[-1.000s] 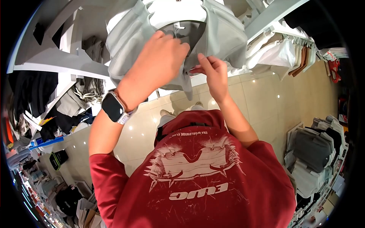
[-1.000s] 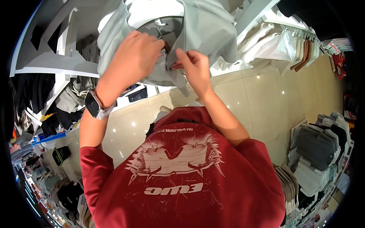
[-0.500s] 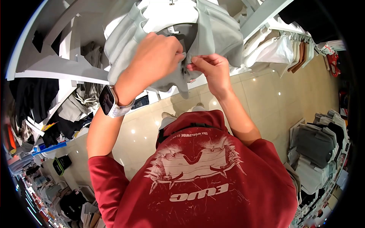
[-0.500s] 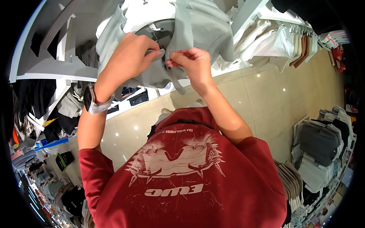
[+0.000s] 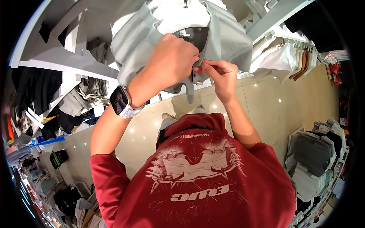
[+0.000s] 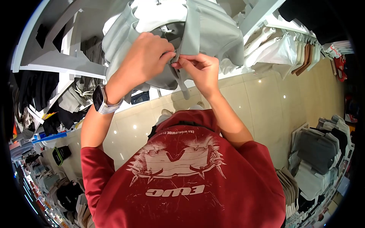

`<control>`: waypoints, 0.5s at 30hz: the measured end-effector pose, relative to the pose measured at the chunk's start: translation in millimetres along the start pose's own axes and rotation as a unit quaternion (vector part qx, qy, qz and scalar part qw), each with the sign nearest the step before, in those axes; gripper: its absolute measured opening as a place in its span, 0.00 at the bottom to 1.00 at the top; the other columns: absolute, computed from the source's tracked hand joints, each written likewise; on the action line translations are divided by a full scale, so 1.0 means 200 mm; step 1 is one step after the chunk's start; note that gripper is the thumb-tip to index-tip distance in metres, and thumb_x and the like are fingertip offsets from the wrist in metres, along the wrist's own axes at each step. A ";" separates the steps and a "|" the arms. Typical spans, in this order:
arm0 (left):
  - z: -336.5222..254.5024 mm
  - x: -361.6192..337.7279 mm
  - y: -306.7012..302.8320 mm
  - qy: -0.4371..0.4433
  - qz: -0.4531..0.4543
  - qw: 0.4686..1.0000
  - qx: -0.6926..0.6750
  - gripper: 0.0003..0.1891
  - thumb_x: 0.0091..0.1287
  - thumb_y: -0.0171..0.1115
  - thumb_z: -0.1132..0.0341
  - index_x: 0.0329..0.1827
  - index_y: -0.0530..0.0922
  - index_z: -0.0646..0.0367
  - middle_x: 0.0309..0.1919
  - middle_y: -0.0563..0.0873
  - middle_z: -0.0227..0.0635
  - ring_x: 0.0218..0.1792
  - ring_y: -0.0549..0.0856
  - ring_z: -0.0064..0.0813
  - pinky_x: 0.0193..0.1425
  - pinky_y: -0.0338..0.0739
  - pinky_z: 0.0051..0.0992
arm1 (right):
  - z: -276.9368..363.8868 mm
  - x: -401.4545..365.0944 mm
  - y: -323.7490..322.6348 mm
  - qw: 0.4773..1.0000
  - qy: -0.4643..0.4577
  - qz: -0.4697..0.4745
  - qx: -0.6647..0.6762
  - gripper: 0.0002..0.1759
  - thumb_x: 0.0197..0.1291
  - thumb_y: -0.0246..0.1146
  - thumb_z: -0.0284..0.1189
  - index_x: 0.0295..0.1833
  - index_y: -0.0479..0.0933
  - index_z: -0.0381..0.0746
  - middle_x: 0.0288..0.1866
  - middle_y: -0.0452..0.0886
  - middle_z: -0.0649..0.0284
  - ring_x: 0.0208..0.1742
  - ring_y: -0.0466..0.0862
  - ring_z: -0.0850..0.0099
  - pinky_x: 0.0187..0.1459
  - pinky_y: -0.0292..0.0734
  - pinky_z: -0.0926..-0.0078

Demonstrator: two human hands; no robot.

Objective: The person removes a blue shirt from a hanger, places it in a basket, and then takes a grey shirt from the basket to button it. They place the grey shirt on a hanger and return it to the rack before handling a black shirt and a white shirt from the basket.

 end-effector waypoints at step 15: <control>-0.01 0.00 0.05 0.002 0.057 0.995 -0.084 0.11 0.65 0.55 0.66 0.29 0.78 0.65 0.22 0.77 0.42 0.32 0.77 0.41 0.59 0.66 0.35 | 0.07 0.08 0.05 0.991 -0.032 0.038 -0.121 0.14 0.49 0.72 0.20 0.40 0.76 0.33 0.36 0.83 0.64 0.33 0.82 0.82 0.35 0.80 0.82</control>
Point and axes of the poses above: each hand's wrist, its own x-axis towards the middle knuckle, its own y-axis out of the palm, z = x × y, the point moved 10 cm from there along x, towards the middle knuckle
